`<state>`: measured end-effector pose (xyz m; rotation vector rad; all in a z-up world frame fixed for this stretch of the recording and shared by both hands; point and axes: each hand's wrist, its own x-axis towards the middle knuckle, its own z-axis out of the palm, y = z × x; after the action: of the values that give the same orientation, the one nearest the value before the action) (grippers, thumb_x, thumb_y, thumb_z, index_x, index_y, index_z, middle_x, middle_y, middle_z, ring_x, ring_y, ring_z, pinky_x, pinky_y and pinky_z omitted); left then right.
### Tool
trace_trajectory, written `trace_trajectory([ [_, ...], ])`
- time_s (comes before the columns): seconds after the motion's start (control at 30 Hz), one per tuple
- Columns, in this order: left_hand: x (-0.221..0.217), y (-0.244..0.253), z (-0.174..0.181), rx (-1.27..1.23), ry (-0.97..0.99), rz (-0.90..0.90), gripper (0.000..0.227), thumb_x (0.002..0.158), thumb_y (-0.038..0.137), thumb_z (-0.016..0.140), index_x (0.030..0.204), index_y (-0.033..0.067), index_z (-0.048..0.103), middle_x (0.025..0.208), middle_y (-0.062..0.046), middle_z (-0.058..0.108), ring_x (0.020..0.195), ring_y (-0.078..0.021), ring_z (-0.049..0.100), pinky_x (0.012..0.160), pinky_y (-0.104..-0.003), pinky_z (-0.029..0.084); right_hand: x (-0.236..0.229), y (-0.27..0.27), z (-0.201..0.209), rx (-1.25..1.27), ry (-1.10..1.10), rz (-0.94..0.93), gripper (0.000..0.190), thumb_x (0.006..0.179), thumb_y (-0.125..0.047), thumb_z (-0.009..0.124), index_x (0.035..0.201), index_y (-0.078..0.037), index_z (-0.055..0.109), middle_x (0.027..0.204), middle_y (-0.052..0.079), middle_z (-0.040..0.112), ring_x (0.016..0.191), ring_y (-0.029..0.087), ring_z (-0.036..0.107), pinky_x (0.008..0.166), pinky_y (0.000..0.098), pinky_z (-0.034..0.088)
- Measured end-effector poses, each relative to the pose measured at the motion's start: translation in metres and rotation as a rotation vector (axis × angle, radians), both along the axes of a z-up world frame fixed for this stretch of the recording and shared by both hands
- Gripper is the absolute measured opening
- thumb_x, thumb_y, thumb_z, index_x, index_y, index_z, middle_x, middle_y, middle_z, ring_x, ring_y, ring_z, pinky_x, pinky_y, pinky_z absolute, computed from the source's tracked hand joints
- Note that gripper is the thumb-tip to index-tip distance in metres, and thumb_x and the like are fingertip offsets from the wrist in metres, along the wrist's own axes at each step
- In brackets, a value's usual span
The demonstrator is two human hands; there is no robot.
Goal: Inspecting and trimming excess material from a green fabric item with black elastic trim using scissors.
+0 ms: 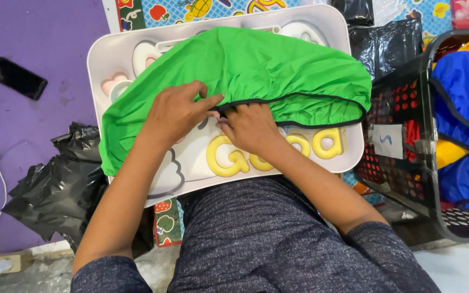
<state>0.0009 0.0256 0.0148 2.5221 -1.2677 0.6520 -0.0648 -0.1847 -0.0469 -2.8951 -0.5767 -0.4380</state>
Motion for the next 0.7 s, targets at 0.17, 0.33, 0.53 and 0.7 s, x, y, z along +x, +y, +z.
trace_trajectory([
  [0.17, -0.004, 0.010, -0.023, 0.065, 0.013, -0.008, 0.030, 0.093, 0.049, 0.069, 0.119, 0.0355, 0.070, 0.106, 0.003, 0.057, 0.079, -0.0204, 0.064, 0.064, -0.036, 0.052, -0.006, -0.005, -0.015, 0.049, -0.065, 0.036, 0.041, 0.094, -0.050, 0.059, 0.096, -0.013, 0.076, 0.086, 0.010, 0.062, 0.076, 0.036, 0.064, 0.066, 0.0493, 0.047],
  [0.33, -0.006, 0.016, -0.038, 0.098, 0.049, 0.009, 0.036, 0.091, 0.046, 0.073, 0.125, 0.0358, 0.069, 0.113, 0.002, 0.060, 0.085, -0.0239, 0.065, 0.067, -0.039, 0.051, -0.033, -0.028, 0.030, 0.259, -0.085, 0.199, 0.038, 0.096, -0.022, 0.067, 0.128, 0.000, 0.068, 0.118, 0.018, 0.065, 0.106, 0.036, 0.068, 0.092, 0.0457, 0.053],
  [0.53, -0.003, 0.022, -0.038, 0.144, -0.035, 0.052, 0.041, 0.090, 0.049, 0.073, 0.130, 0.0417, 0.068, 0.111, 0.006, 0.061, 0.082, -0.0187, 0.065, 0.068, -0.035, 0.049, -0.051, -0.128, 0.029, 0.082, -0.516, -0.150, 0.008, 0.095, -0.011, 0.071, 0.102, -0.009, 0.074, 0.117, 0.011, 0.070, 0.102, 0.030, 0.068, 0.090, 0.0432, 0.053],
  [0.7, 0.002, 0.029, -0.028, 0.129, -0.076, 0.003, 0.043, 0.095, 0.057, 0.063, 0.134, 0.0408, 0.066, 0.106, 0.005, 0.060, 0.077, -0.0170, 0.064, 0.077, -0.034, 0.048, -0.060, -0.188, 0.024, -0.096, -0.304, -0.288, 0.035, 0.081, -0.016, 0.085, 0.113, -0.015, 0.069, 0.103, 0.003, 0.058, 0.093, 0.027, 0.060, 0.082, 0.0394, 0.047],
])
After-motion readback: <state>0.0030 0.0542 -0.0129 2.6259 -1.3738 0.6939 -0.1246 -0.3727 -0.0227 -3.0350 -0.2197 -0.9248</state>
